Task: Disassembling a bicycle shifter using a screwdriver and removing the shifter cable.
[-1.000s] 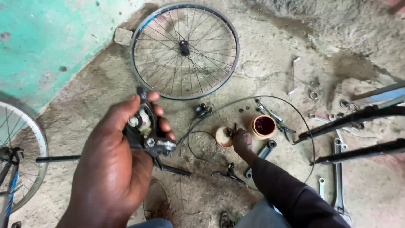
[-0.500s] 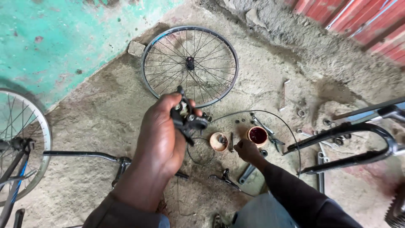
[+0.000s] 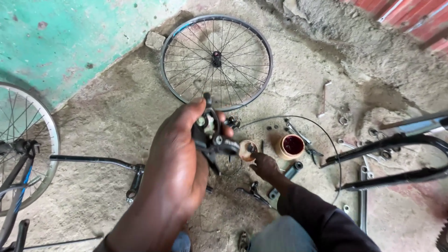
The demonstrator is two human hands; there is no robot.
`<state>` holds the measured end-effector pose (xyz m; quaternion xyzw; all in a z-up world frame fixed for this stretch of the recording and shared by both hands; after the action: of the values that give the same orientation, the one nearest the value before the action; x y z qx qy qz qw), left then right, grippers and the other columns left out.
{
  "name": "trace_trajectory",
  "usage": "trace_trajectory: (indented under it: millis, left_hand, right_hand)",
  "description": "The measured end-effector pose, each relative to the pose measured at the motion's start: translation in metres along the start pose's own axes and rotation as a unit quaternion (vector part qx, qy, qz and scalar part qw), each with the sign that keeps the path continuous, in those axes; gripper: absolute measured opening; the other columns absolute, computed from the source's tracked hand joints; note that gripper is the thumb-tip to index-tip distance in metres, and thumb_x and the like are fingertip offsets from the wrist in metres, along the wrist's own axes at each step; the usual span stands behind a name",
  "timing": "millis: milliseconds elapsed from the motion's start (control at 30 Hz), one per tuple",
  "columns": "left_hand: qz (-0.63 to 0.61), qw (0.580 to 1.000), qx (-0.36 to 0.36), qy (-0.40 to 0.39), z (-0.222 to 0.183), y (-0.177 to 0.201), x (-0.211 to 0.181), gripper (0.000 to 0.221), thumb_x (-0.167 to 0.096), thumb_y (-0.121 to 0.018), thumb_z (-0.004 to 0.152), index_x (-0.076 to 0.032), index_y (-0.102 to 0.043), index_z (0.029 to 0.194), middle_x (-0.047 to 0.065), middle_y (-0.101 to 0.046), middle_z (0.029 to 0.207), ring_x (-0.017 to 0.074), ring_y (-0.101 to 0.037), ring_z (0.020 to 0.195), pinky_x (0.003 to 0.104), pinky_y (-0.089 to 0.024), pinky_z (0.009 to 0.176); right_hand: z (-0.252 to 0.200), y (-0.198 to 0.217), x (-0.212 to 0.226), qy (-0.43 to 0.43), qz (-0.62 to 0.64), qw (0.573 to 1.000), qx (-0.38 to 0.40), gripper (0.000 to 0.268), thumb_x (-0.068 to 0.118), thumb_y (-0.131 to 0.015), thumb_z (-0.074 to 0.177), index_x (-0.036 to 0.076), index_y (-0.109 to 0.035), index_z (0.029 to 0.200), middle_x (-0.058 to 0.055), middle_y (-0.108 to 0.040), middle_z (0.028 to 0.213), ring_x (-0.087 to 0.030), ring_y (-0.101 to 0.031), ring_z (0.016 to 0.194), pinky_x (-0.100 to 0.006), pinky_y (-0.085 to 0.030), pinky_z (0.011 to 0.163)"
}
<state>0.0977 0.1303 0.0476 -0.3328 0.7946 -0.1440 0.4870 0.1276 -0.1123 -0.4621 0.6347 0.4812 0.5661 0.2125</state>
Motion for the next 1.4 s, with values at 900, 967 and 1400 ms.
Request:
trace_trajectory:
  millis: [900, 967, 1400]
  left_hand:
    - [0.002, 0.987, 0.152, -0.059, -0.011, 0.014, -0.003, 0.048, -0.037, -0.03, 0.111, 0.002, -0.058, 0.117, 0.016, -0.065, 0.082, 0.0212, -0.058, 0.054, 0.036, -0.045, 0.046]
    - [-0.015, 0.97, 0.2, -0.139, -0.016, 0.02, -0.009, 0.053, -0.043, -0.035, 0.108, 0.004, -0.06, 0.114, 0.014, -0.067, 0.081, 0.0186, -0.06, 0.055, 0.033, -0.045, 0.046]
    - [0.035, 0.906, 0.262, -0.331, -0.048, 0.022, -0.03, 0.066, -0.063, -0.036, 0.101, -0.002, -0.061, 0.097, 0.01, -0.07, 0.074, 0.0131, -0.059, 0.046, 0.026, -0.046, 0.039]
  right_hand:
    - [-0.131, 0.375, 0.231, -0.031, 0.098, 0.99, -0.097, 0.02, 0.019, -0.064, 0.094, 0.014, -0.075, 0.111, -0.004, -0.074, 0.111, -0.017, -0.071, 0.086, -0.031, -0.067, 0.081]
    - [-0.178, 0.426, 0.281, -0.057, 0.166, 0.966, -0.191, 0.025, 0.014, -0.062, 0.1, 0.011, -0.082, 0.114, -0.012, -0.059, 0.065, -0.02, -0.042, 0.045, -0.035, -0.037, 0.036]
    - [-0.228, 0.365, 0.332, 0.233, 0.406, 0.776, -0.423, 0.051, 0.058, -0.058, 0.106, 0.007, -0.062, 0.103, -0.002, -0.06, 0.076, -0.007, -0.054, 0.057, -0.019, -0.047, 0.056]
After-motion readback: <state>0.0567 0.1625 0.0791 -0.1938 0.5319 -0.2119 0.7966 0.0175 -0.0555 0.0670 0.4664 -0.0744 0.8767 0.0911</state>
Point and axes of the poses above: each hand's wrist, its own z-axis towards the middle knuckle, its own y-axis out of the back of the hand, x = y × z, the point moved 2 cm from there along z, towards the middle knuckle
